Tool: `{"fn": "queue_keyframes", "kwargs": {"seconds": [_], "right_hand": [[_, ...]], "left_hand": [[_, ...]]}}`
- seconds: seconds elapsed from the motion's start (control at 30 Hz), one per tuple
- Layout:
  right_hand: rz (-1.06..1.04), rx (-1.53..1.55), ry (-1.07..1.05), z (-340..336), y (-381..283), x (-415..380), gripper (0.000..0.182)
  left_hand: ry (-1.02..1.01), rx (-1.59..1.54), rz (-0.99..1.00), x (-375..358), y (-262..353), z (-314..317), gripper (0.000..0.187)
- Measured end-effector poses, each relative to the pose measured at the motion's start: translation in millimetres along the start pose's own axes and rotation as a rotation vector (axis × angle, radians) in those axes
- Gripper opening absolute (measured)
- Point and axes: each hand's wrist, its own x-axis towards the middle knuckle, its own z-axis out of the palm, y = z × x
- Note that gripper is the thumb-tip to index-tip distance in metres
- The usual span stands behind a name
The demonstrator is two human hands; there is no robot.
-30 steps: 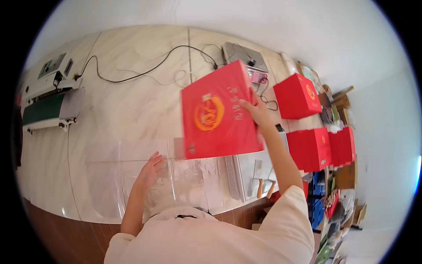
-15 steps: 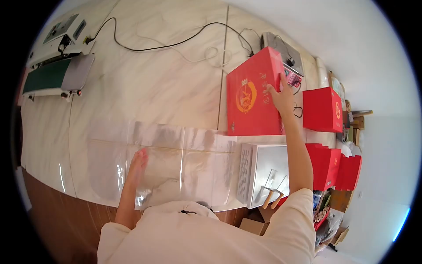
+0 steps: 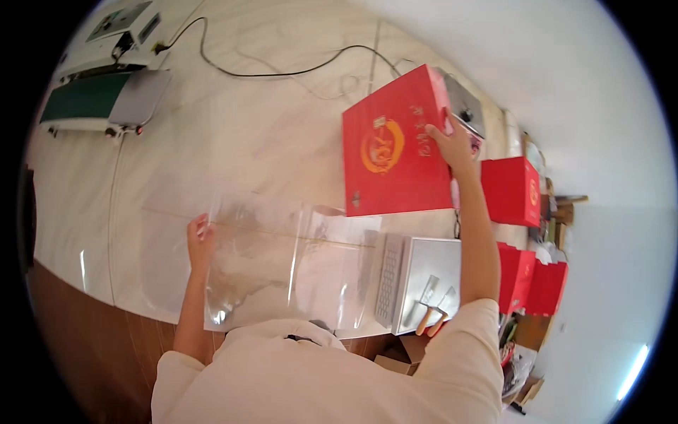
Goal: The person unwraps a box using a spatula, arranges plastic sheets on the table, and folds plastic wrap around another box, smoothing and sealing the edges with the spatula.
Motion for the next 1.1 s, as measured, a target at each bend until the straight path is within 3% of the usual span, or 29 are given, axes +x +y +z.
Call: {"fn": "queue_keyframes", "kwargs": {"seconds": [0.2,0.27,0.47,0.7,0.77,0.93,1.0,1.07,1.1], "right_hand": [[0.163,-0.030,0.072,-9.8,47.1,-14.1,0.074],[0.279,-0.101,0.024,-12.1,56.1,-14.2,0.082],[0.054,-0.408,0.228,-1.3,84.8,22.2,0.078],[0.128,-0.368,0.217,2.2,88.0,86.9,0.081],[0.034,-0.449,0.265,-1.8,103.7,105.4,0.081],[0.036,-0.334,0.228,-26.6,141.5,119.5,0.079],[0.105,-0.312,0.212,-26.7,151.7,126.6,0.080],[0.169,-0.106,0.048,-25.6,151.3,131.3,0.090],[0.131,-0.228,0.065,-22.1,150.2,134.3,0.091]], "left_hand": [[-0.001,0.075,0.111,22.6,22.1,-2.9,0.035],[0.005,0.073,0.109,29.7,14.8,-2.0,0.035],[0.050,0.129,0.061,35.1,10.9,10.7,0.041],[0.049,0.222,0.181,48.7,26.7,32.6,0.069],[0.060,0.239,0.202,51.5,33.7,39.4,0.072],[0.089,0.312,0.240,64.6,23.2,48.8,0.083],[0.120,0.431,0.338,71.5,10.1,53.9,0.091],[0.164,0.264,0.353,79.3,-13.8,67.0,0.095],[0.193,0.353,0.293,80.3,-12.0,68.8,0.092]]}}
